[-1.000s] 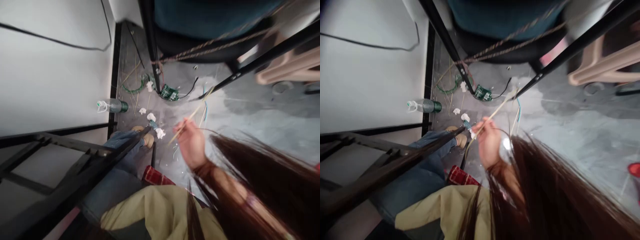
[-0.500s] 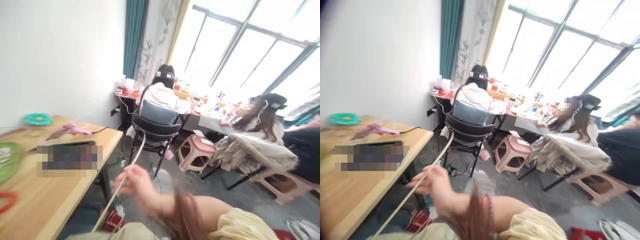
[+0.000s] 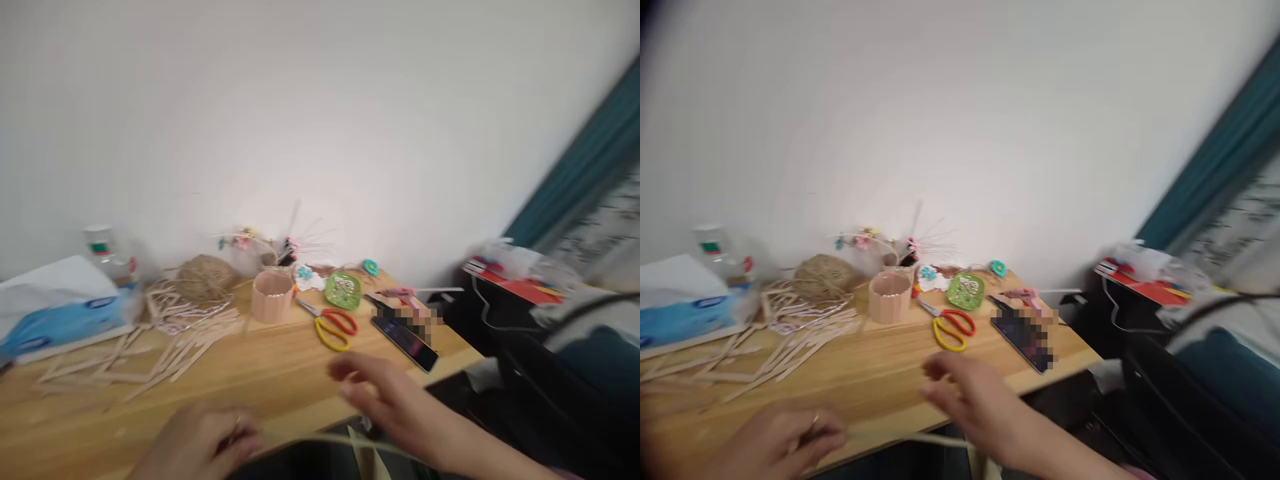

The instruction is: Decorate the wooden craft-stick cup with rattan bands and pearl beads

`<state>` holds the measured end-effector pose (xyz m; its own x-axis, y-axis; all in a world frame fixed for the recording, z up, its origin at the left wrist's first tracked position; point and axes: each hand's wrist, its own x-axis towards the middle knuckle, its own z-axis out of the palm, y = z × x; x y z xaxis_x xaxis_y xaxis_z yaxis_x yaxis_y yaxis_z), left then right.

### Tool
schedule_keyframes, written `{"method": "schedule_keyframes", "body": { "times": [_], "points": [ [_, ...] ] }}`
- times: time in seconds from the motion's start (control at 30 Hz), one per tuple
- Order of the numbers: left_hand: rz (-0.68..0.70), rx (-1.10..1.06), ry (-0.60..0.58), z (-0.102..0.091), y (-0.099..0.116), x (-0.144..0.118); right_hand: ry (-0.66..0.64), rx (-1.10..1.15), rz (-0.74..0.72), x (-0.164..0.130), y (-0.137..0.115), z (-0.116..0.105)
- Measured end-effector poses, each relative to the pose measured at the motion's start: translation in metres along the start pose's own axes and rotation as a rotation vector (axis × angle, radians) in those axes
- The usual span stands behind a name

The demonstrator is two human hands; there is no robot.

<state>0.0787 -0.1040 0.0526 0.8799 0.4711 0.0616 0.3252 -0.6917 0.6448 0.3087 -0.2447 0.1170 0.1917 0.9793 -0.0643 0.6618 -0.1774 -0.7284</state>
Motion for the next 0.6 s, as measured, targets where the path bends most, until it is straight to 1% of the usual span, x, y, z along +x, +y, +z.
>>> {"method": "schedule_keyframes", "body": {
  "times": [0.03, 0.07, 0.1, 0.13, 0.2, 0.27, 0.33, 0.37, 0.4, 0.47, 0.6],
  "points": [
    [-0.033, 0.033, 0.000, -0.008, 0.006, 0.010, -0.208, 0.065, -0.109, 0.021, -0.016, 0.009],
    [-0.061, 0.054, 0.011, -0.016, 0.010, 0.019, -0.369, 0.121, -0.150, 0.042, -0.027, 0.017],
    [-0.113, 0.055, 0.026, -0.026, 0.012, 0.027, -0.451, 0.154, -0.131, 0.060, -0.033, 0.022],
    [-0.173, 0.026, 0.056, -0.035, 0.012, 0.033, -0.470, 0.158, -0.124, 0.077, -0.034, 0.024],
    [-0.221, -0.078, 0.091, -0.054, 0.003, 0.040, -0.402, 0.128, -0.175, 0.105, -0.024, 0.019],
    [-0.288, -0.127, 0.156, -0.069, -0.011, 0.040, -0.335, 0.123, -0.253, 0.122, -0.010, 0.007],
    [-0.340, -0.146, 0.192, -0.081, -0.026, 0.040, -0.307, 0.150, -0.294, 0.129, 0.002, -0.007],
    [-0.356, -0.152, 0.202, -0.085, -0.032, 0.040, -0.306, 0.169, -0.291, 0.129, 0.007, -0.013],
    [-0.369, -0.160, 0.213, -0.090, -0.036, 0.041, -0.312, 0.192, -0.273, 0.128, 0.012, -0.018],
    [-0.386, -0.175, 0.232, -0.097, -0.040, 0.045, -0.330, 0.246, -0.191, 0.123, 0.020, -0.024],
    [-0.411, -0.201, 0.249, -0.105, -0.033, 0.058, -0.317, 0.348, -0.001, 0.113, 0.039, -0.027]
  ]
}}
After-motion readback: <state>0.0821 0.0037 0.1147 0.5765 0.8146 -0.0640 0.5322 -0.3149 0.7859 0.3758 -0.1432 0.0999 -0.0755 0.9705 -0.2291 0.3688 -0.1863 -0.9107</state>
